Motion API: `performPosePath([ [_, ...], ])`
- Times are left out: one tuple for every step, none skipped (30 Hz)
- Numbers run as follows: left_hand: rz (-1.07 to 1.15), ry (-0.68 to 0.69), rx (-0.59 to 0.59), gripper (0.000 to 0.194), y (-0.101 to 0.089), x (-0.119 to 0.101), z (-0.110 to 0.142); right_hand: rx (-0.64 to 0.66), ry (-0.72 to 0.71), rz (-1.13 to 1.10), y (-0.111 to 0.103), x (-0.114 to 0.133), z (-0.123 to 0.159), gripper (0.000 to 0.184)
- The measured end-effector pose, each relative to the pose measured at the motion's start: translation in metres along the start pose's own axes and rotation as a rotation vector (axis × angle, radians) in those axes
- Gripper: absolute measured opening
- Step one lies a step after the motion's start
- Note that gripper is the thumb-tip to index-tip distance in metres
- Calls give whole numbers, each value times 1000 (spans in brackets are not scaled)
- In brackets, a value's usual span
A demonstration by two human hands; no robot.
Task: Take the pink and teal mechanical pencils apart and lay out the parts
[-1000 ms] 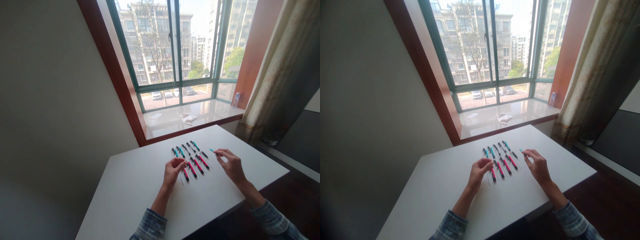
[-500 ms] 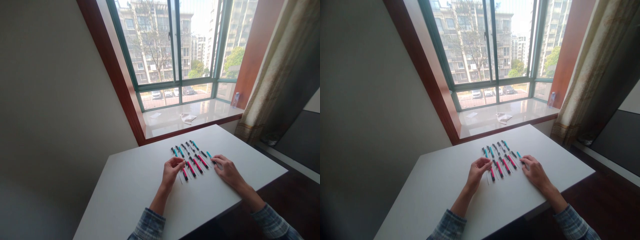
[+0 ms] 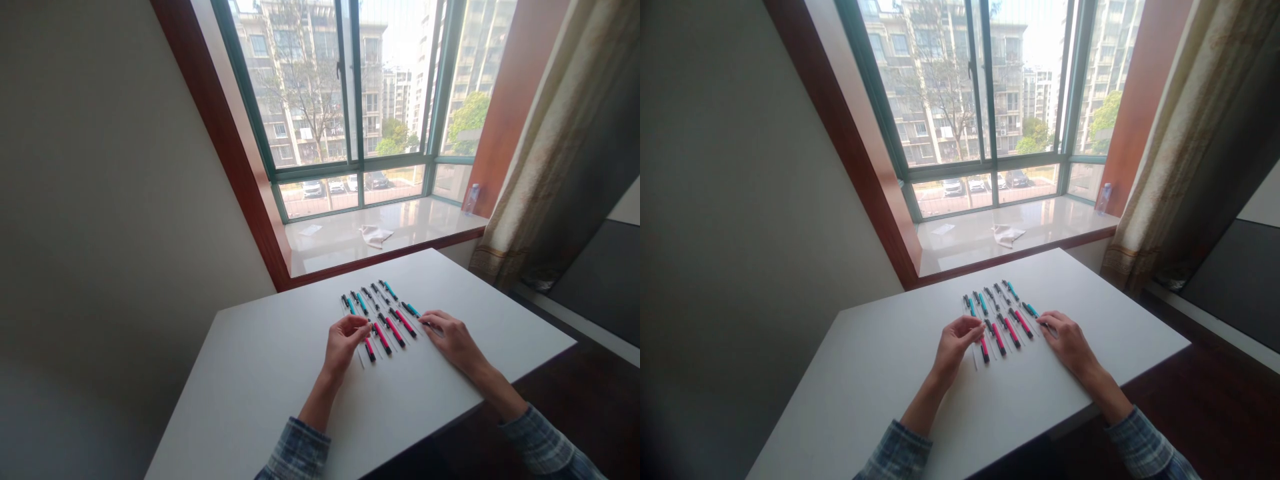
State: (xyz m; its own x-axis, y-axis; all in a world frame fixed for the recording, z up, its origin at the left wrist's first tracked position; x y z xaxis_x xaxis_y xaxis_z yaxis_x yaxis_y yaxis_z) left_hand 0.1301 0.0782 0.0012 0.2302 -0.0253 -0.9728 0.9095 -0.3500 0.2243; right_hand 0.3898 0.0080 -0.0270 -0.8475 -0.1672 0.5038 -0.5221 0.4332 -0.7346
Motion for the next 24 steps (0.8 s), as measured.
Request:
performPosePath([
  [-1,0,1,28,0,0,0,-2,-3,-1,0,0,0,21],
  [-3,0,0,28,0,0,0,-3,-6,-3,0,0,1,21],
  [-3,-2,0,29,0,0,0,-4,-9,-5,0,0,1,20],
  [-2,-3,0,29,0,0,0,-3,-12,-8,0,1,1,20],
  [-1,-4,0,29,0,0,0,1,-14,-12,0,1,1,19],
  [-1,-4,-1,29,0,-1,0,7,-15,-15,1,2,1,19],
  [-2,-5,-1,29,0,-1,0,11,-15,-18,1,2,1,19],
  [-3,-5,-1,29,0,-1,0,16,-13,-20,1,3,1,19],
  [-5,-4,0,29,0,-1,1,20,-11,-21,1,3,1,19],
  [-7,-3,1,29,1,-2,1,22,-10,-22,1,3,1,19],
  [-9,-3,3,29,1,-2,1,23,-10,-21,1,4,1,19],
  [-11,-2,6,29,1,-1,1,23,-11,-19,0,4,1,19],
  [-13,-2,12,30,2,-1,1,20,-13,-17,-1,4,0,19],
  [-14,-1,17,30,2,-1,1,12,-17,-15,-3,5,0,19],
  [-13,1,20,30,2,-1,1,-3,-21,-14,-5,6,0,19],
  [-12,3,21,29,3,-1,1,-23,-24,-16,-8,8,0,19],
  [-11,6,21,29,3,-1,0,-49,-25,-26,-11,11,0,19],
  [-11,9,22,29,3,-1,1,-76,-23,-44,-14,16,0,19],
  [-12,11,27,28,4,-2,1,-101,-17,-72,-17,22,1,19],
  [-14,9,38,28,5,-2,1,-120,-7,-109,-19,30,2,20],
  [-16,5,56,28,7,-2,2,-128,3,-152,-19,39,4,20],
  [-15,-1,76,28,9,-2,2,-128,15,-198,-18,50,5,20],
  [-14,-10,101,27,12,-1,3,-113,21,-248,-15,62,6,21],
  [-13,-21,128,27,15,0,4,-88,21,-301,-12,75,7,22],
])
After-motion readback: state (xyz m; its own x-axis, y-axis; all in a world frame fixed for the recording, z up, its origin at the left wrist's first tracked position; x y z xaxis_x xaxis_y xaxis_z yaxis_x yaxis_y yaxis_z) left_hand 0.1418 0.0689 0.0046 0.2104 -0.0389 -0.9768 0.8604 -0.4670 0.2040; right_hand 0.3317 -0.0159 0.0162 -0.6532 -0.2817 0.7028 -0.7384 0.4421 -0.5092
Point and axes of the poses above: each hand's wrist, its own z-axis away from the middle knuckle, its own y-axis out of the palm, x = y × z, the point moved 9 cm from there along -z, towards the middle knuckle, and after that the axes turned 7 degrees about z, right-handed, at the moved point
